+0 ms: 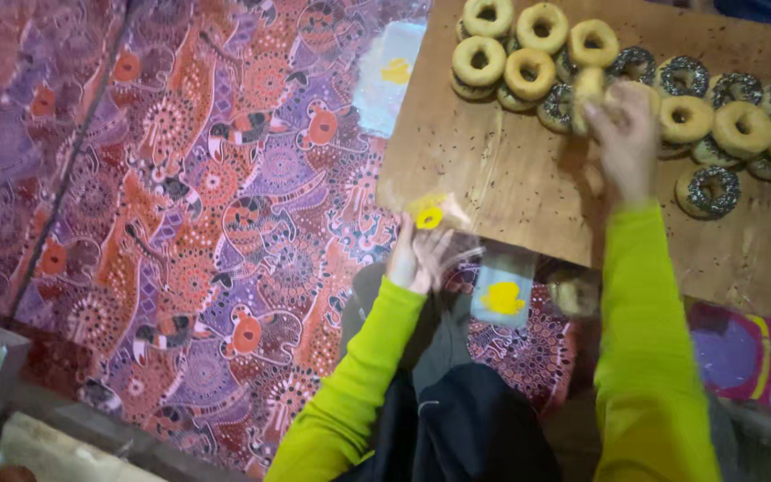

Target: The person sits on a patterned floor mat and repeatedly picks donuts from a wooden board, places them into small clear plastic bags, and sets the filled bags into a white plastic crate. The donuts include plain and seeded varieties.

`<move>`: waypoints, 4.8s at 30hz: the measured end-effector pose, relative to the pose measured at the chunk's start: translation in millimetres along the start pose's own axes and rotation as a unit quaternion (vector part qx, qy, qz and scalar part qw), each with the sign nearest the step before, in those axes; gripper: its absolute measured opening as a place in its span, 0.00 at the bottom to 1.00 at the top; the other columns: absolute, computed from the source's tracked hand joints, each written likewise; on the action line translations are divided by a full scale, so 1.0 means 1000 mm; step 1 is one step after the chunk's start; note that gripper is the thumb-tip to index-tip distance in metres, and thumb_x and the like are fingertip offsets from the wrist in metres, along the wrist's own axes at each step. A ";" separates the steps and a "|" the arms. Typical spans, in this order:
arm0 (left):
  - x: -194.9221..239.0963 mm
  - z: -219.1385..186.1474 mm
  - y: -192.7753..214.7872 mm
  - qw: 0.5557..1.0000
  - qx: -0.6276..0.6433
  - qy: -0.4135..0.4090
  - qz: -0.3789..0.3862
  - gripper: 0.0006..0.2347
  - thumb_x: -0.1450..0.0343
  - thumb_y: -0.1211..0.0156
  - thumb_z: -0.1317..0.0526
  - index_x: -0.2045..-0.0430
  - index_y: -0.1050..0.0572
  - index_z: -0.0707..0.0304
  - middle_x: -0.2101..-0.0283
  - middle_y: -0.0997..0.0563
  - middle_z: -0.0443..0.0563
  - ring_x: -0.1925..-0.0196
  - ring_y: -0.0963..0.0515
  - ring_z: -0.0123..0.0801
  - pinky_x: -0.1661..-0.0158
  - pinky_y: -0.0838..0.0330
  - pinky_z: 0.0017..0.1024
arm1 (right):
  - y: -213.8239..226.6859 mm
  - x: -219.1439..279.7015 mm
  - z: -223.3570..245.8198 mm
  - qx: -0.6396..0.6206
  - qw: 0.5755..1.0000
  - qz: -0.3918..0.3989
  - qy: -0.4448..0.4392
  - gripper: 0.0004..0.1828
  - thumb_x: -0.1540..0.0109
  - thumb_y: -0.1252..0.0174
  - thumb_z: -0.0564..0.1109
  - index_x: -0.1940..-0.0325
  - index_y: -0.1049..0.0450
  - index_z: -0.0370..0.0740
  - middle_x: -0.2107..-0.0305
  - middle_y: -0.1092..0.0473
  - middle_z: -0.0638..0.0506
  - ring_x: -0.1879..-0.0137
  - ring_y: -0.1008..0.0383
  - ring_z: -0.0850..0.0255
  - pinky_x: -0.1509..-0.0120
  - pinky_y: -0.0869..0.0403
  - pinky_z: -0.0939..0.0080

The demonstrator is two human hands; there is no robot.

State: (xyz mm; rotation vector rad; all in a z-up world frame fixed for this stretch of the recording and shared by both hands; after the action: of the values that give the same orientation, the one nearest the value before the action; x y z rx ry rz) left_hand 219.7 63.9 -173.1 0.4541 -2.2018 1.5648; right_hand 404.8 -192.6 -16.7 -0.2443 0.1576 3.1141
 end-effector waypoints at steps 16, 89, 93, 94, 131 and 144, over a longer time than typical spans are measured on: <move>0.107 0.066 -0.093 0.982 -0.137 -0.006 0.130 0.14 0.26 0.41 0.65 0.46 0.30 0.67 0.53 0.19 0.56 0.54 0.18 0.36 0.53 0.20 0.36 | -0.010 0.286 -0.009 -0.401 0.866 0.103 -0.280 0.33 0.37 0.44 0.47 0.28 0.42 0.42 0.41 0.29 0.52 0.38 0.27 0.53 0.41 0.23 0.52; -0.041 0.127 0.042 0.233 -0.966 0.044 0.105 0.46 0.48 0.23 0.37 0.34 0.36 0.48 0.29 0.36 0.54 0.23 0.47 0.54 0.31 0.72 0.72 | -0.077 0.176 -0.166 0.343 0.806 0.443 -0.192 0.29 0.39 0.45 0.61 0.41 0.28 0.40 0.40 0.35 0.32 0.33 0.35 0.40 0.29 0.37 0.44; -0.041 0.130 0.042 0.236 -0.965 0.050 0.107 0.44 0.46 0.24 0.40 0.34 0.36 0.47 0.30 0.34 0.54 0.24 0.45 0.52 0.31 0.74 0.76 | -0.069 0.174 -0.168 0.502 0.838 0.212 -0.005 0.27 0.41 0.45 0.55 0.43 0.24 0.39 0.45 0.30 0.30 0.38 0.32 0.34 0.32 0.34 0.38; -0.039 0.133 0.042 0.230 -0.965 0.043 0.114 0.45 0.45 0.24 0.41 0.33 0.40 0.49 0.29 0.38 0.55 0.23 0.47 0.52 0.30 0.73 0.73 | -0.066 0.177 -0.175 0.521 0.819 0.239 -0.038 0.26 0.41 0.43 0.56 0.45 0.24 0.40 0.47 0.29 0.31 0.40 0.31 0.35 0.34 0.33 0.38; 0.077 0.033 -0.059 0.965 -0.187 -0.057 0.174 0.18 0.24 0.38 0.66 0.39 0.31 0.69 0.47 0.21 0.55 0.45 0.21 0.35 0.45 0.24 0.30 | -0.063 0.277 -0.059 -0.537 0.764 0.075 -0.350 0.30 0.32 0.42 0.47 0.30 0.40 0.32 0.42 0.31 0.40 0.40 0.26 0.50 0.34 0.26 0.46; 0.160 0.081 -0.071 0.868 -0.403 -0.097 0.275 0.33 0.28 0.38 0.67 0.33 0.51 0.37 0.41 0.24 0.50 0.40 0.24 0.33 0.41 0.29 0.35 | 0.005 0.277 0.123 0.351 0.909 0.083 0.209 0.13 0.38 0.36 0.38 0.50 0.23 0.49 0.55 0.22 0.53 0.45 0.21 0.54 0.43 0.28 0.56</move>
State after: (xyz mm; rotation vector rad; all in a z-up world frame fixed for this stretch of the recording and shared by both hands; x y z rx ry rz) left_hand 104.4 -40.5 -59.2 -0.3183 -3.0391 0.6497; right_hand 112.4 -183.7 61.2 -0.8885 1.3175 2.8459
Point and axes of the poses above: each hand's wrist, its own x-axis away from the middle knuckle, its own y-axis out of the back of the hand, z = x × y, the point moved 4 cm from there along -x, towards the middle knuckle
